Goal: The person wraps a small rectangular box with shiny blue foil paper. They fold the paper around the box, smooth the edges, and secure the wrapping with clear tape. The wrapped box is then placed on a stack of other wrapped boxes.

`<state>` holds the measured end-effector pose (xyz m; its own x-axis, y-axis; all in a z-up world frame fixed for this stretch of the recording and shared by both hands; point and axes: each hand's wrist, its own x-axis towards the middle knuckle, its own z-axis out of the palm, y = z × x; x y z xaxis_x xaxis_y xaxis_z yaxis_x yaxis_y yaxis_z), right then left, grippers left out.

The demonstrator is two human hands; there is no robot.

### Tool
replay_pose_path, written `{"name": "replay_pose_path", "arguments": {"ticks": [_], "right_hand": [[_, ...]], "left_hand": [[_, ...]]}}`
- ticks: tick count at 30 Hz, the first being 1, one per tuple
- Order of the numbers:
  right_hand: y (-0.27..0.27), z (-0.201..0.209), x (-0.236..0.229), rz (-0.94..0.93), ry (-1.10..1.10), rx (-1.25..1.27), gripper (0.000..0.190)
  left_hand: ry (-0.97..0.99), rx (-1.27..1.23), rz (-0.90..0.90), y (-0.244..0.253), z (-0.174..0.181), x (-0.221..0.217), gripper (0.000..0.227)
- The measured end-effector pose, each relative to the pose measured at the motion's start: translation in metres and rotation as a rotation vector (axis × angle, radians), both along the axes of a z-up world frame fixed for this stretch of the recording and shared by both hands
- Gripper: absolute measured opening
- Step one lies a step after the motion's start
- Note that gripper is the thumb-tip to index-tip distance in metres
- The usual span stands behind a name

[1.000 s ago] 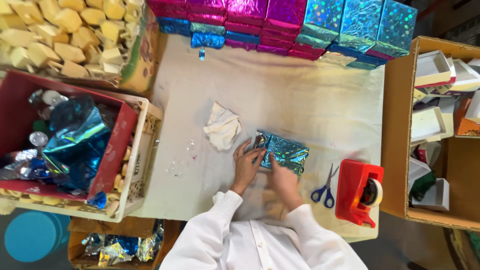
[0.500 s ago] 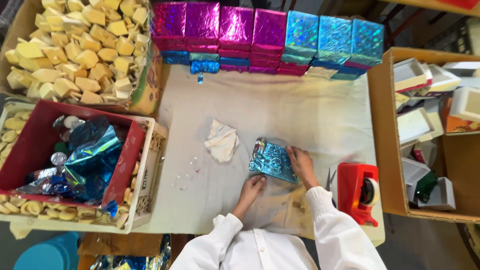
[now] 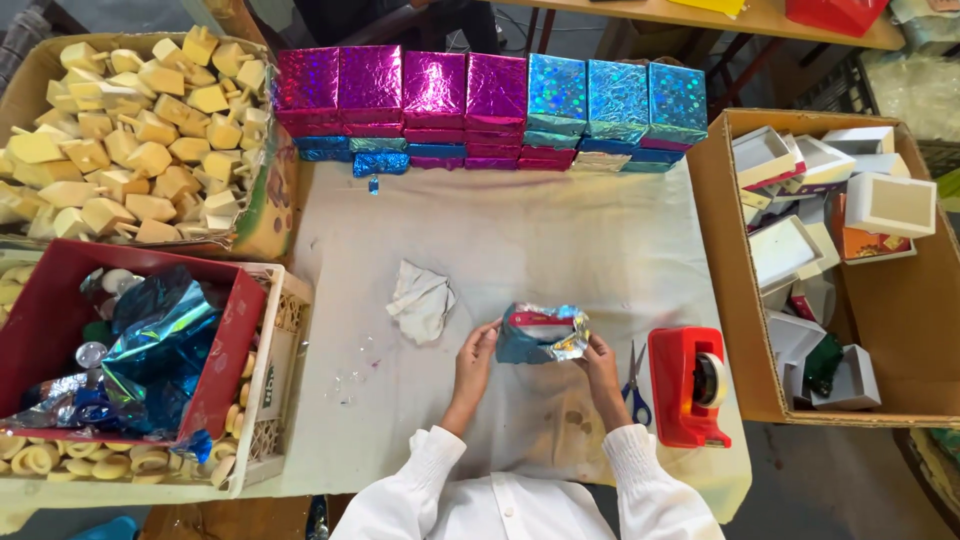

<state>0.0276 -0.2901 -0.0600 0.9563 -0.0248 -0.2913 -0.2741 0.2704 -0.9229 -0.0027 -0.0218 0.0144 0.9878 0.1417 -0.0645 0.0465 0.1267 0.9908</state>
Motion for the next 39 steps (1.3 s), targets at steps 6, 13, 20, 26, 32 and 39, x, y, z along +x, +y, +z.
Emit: {"name": "replay_pose_path", "arguments": {"ticks": [6, 13, 20, 26, 32, 39], "right_hand": [[0.001, 0.021, 0.0, -0.022, -0.1, 0.055, 0.027], [0.017, 0.103, -0.011, 0.126, -0.052, 0.166, 0.04], [0.02, 0.116, -0.016, 0.173, -0.05, 0.094, 0.046], [0.014, 0.09, -0.012, 0.144, -0.061, 0.082, 0.041], [0.003, 0.056, -0.011, 0.056, -0.03, 0.152, 0.034], [0.016, 0.089, -0.015, 0.114, -0.051, 0.049, 0.034]], "left_hand": [[0.12, -0.224, -0.072, 0.005, -0.002, 0.005, 0.028], [0.186, -0.352, -0.072, 0.004, 0.022, 0.003, 0.032], [0.131, -0.069, -0.023, 0.004, 0.114, 0.009, 0.032], [-0.697, 0.93, -0.265, -0.029, 0.162, 0.033, 0.042], [-0.768, 1.128, -0.404, -0.058, 0.129, 0.054, 0.027], [-0.722, 1.121, -0.349, -0.051, 0.147, 0.051, 0.013]]}}
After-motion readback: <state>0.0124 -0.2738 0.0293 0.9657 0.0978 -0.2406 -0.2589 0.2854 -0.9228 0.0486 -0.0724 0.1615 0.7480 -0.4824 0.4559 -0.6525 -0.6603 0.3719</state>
